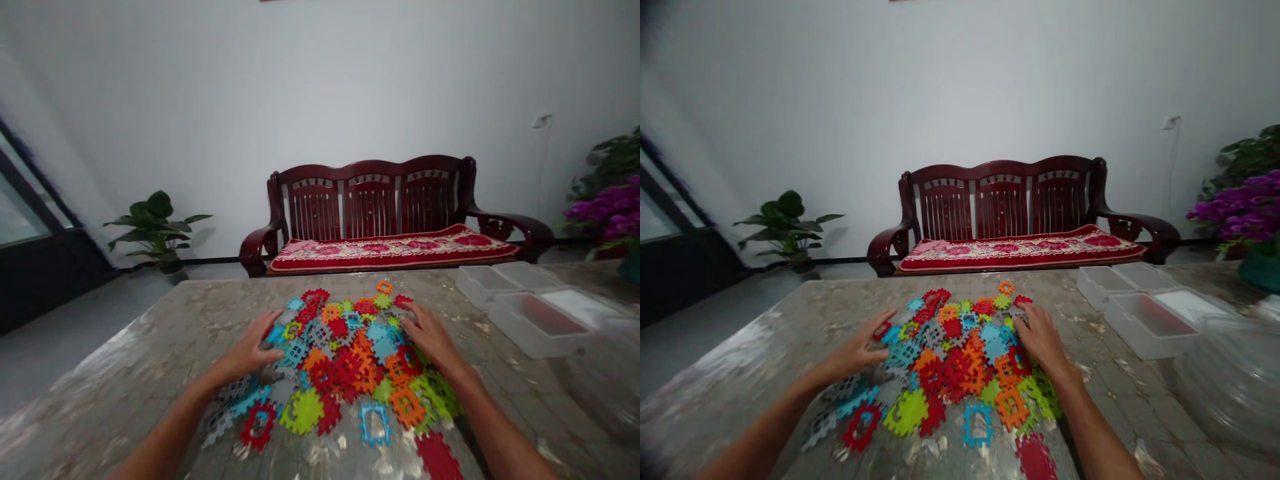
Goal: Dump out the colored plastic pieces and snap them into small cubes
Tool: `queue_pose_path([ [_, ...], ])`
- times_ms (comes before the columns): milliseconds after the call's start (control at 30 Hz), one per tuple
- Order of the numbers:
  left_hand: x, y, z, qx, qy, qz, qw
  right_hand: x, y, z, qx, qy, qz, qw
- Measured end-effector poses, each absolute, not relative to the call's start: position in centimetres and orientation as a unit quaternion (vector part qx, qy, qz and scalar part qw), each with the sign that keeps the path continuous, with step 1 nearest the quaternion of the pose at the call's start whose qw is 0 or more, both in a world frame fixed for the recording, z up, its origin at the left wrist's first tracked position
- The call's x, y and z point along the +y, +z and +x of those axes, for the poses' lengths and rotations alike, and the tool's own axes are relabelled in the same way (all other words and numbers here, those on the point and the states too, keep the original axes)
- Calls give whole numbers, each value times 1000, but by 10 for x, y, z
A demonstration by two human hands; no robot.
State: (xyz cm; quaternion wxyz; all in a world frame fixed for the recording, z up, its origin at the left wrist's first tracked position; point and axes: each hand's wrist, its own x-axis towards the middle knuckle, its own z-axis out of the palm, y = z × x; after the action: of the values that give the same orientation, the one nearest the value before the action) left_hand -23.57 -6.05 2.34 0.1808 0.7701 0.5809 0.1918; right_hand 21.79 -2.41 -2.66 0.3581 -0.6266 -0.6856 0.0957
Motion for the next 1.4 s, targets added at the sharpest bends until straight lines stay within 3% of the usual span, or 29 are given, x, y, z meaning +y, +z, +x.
queue_pose_path([
  [167, -137, -13, -303, 700, 75, 702, 107, -40, 7, 149, -791, 116, -527, 287],
  [333, -174, -33, -285, 766, 7, 640, 61, -49, 32, 60, -878, 130, -419, 191],
  [567, -159, -38, -252, 742, 73, 666, 31, -48, 27, -30, -911, 108, -395, 55],
  [733, -144, -44, -261, 660, 161, 728, 87, -45, 21, -41, -923, 174, -344, 18],
  [933, -149, -57, -274, 598, 119, 784, 116, -34, 24, -21, -928, 196, -313, -43],
  [1200, -125, -67, -242, 649, 206, 731, 46, -42, 18, -29, -945, 97, -309, 44],
  [1400, -104, -49, -225, 625, 288, 724, 51, -36, 7, -31, -932, 79, -341, 94],
])
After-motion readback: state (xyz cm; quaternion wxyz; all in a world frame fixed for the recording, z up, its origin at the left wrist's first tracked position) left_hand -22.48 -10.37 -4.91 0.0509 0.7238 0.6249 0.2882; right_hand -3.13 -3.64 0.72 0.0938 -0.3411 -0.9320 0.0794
